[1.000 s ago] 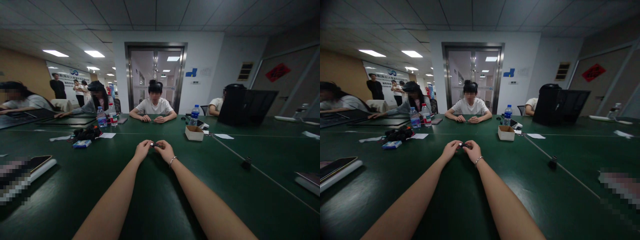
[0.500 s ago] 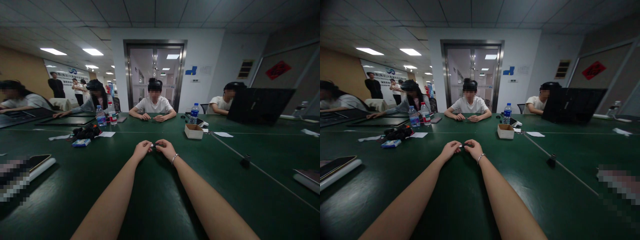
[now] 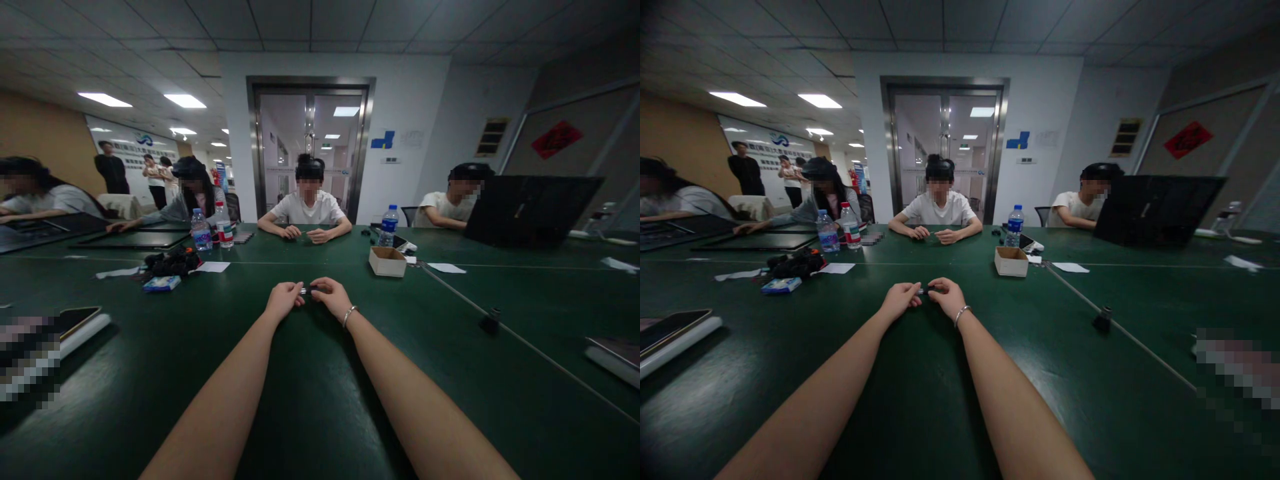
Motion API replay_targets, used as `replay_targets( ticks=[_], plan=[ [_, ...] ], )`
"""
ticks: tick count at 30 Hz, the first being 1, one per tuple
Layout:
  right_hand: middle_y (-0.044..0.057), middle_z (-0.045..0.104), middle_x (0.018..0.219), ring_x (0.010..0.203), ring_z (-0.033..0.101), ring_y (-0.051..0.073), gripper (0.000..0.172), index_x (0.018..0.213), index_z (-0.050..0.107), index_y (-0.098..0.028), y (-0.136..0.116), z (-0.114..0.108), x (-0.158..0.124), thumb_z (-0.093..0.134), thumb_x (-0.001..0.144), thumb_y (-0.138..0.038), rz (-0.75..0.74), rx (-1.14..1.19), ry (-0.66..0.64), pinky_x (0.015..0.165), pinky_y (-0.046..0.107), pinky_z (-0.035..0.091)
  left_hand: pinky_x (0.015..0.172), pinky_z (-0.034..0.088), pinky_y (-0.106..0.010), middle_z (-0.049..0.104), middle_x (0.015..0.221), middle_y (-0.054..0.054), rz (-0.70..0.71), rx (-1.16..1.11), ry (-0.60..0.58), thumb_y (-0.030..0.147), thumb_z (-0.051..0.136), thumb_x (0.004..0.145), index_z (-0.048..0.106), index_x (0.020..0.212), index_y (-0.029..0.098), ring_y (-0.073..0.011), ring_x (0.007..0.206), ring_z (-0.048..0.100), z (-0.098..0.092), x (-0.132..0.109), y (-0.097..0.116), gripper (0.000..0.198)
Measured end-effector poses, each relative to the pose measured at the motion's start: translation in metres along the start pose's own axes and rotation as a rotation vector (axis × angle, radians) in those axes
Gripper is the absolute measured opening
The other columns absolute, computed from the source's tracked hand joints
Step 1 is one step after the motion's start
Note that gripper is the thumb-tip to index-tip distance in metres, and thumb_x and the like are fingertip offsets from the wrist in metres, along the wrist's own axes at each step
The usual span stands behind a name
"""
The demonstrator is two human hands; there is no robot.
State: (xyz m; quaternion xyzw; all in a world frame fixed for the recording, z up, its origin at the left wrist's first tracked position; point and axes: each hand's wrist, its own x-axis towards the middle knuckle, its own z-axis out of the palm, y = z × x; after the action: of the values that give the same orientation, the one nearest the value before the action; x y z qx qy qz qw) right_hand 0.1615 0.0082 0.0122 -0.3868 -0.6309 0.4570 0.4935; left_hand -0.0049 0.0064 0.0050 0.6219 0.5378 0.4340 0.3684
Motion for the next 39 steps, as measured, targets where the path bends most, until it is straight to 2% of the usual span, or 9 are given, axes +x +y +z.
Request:
replay_targets(
  ticks=[12, 16, 18, 21, 24, 26, 33, 36, 39],
  plan=[
    [0.0, 0.061, 0.076, 0.055, 0.055, 0.007, 0.026, 0.084, 0.06, -0.016, 0.0, 0.0, 0.0, 0.064, 0.06, -0.02, 0.011, 0.012, 0.053, 0.054, 0.022, 0.046, 0.064, 0.044, -0.023, 0.066, 0.091, -0.007, 0.116, -0.048, 0.024, 0.041, 0.062, 0.069, 0.059, 0.1, 0.017, -0.0146, 0.075, 0.061, -0.001, -0.01, 0.012, 0.04],
    [0.0, 0.062, 0.077, 0.055, 0.056, 0.007, 0.025, 0.085, 0.06, -0.016, 0.0, 0.0, 0.001, 0.064, 0.061, -0.018, 0.024, 0.005, 0.061, 0.055, 0.022, 0.047, 0.062, 0.044, -0.026, 0.066, 0.077, -0.006, -0.012, 0.057, 0.051, 0.055, 0.044, 0.077, 0.063, 0.087, 0.015, -0.0156, 0.066, 0.06, -0.002, -0.01, 0.013, 0.046],
    [0.0, 0.062, 0.077, 0.055, 0.057, 0.007, 0.025, 0.085, 0.061, -0.016, 0.001, -0.001, 0.001, 0.065, 0.061, -0.018, 0.025, 0.016, 0.065, 0.055, 0.022, 0.048, 0.065, 0.045, -0.027, 0.065, 0.074, -0.006, 0.036, 0.068, 0.041, 0.052, 0.049, 0.075, 0.063, 0.082, 0.015, -0.0156, 0.067, 0.06, -0.002, -0.01, 0.013, 0.04],
    [0.0, 0.063, 0.075, 0.055, 0.059, 0.008, 0.026, 0.085, 0.06, -0.016, 0.002, -0.002, 0.002, 0.068, 0.061, -0.019, 0.037, 0.085, 0.072, 0.055, 0.022, 0.049, 0.068, 0.045, -0.024, 0.064, 0.091, -0.006, 0.137, -0.054, 0.075, 0.038, 0.063, 0.068, 0.06, 0.097, 0.018, -0.0149, 0.077, 0.06, -0.002, -0.01, 0.014, 0.036],
    [0.0, 0.063, 0.07, 0.054, 0.061, 0.009, 0.027, 0.085, 0.059, -0.015, -0.003, 0.0, 0.0, 0.07, 0.061, -0.02, 0.08, 0.176, 0.075, 0.054, 0.022, 0.05, 0.059, 0.044, -0.022, 0.062, 0.096, -0.009, 0.045, -0.198, 0.128, 0.039, 0.063, 0.069, 0.054, 0.11, 0.019, -0.0155, 0.077, 0.06, -0.001, -0.011, 0.018, 0.047],
    [-0.001, 0.062, 0.064, 0.052, 0.061, 0.009, 0.025, 0.086, 0.058, -0.015, -0.009, 0.005, -0.002, 0.07, 0.064, -0.02, 0.126, 0.243, 0.076, 0.052, 0.021, 0.051, 0.055, 0.044, -0.022, 0.062, 0.094, -0.01, 0.001, -0.3, 0.139, 0.042, 0.063, 0.068, 0.054, 0.108, 0.017, -0.0161, 0.076, 0.06, 0.002, -0.011, 0.023, 0.048],
    [-0.002, 0.061, 0.063, 0.052, 0.062, 0.01, 0.033, 0.101, 0.049, -0.016, -0.023, 0.031, -0.011, 0.065, 0.072, -0.019, 0.234, 0.459, 0.024, 0.056, 0.022, 0.053, 0.06, 0.045, -0.023, 0.065, 0.09, -0.009, 0.14, -0.41, 0.263, 0.047, 0.053, 0.075, 0.06, 0.095, 0.015, -0.0153, 0.074, 0.059, 0.024, -0.011, 0.036, 0.038],
    [-0.002, 0.061, 0.07, 0.056, 0.063, 0.011, 0.055, 0.114, 0.038, -0.019, -0.026, 0.03, -0.012, 0.068, 0.068, -0.015, 0.273, 0.328, 0.016, 0.055, 0.023, 0.053, 0.061, 0.046, -0.025, 0.066, 0.083, -0.009, 0.108, -0.265, 0.218, 0.046, 0.053, 0.075, 0.06, 0.091, 0.015, -0.0167, 0.071, 0.06, 0.004, -0.01, 0.028, 0.035],
    [0.0, 0.061, 0.078, 0.06, 0.063, 0.011, 0.06, 0.117, 0.037, -0.02, -0.041, 0.011, -0.01, 0.069, 0.066, -0.016, 0.261, 0.134, 0.011, 0.055, 0.023, 0.052, 0.067, 0.045, -0.026, 0.067, 0.084, -0.007, 0.008, 0.123, 0.312, 0.046, 0.054, 0.074, 0.061, 0.087, 0.02, -0.018, 0.077, 0.06, -0.055, -0.017, 0.012, 0.03]
  ],
)
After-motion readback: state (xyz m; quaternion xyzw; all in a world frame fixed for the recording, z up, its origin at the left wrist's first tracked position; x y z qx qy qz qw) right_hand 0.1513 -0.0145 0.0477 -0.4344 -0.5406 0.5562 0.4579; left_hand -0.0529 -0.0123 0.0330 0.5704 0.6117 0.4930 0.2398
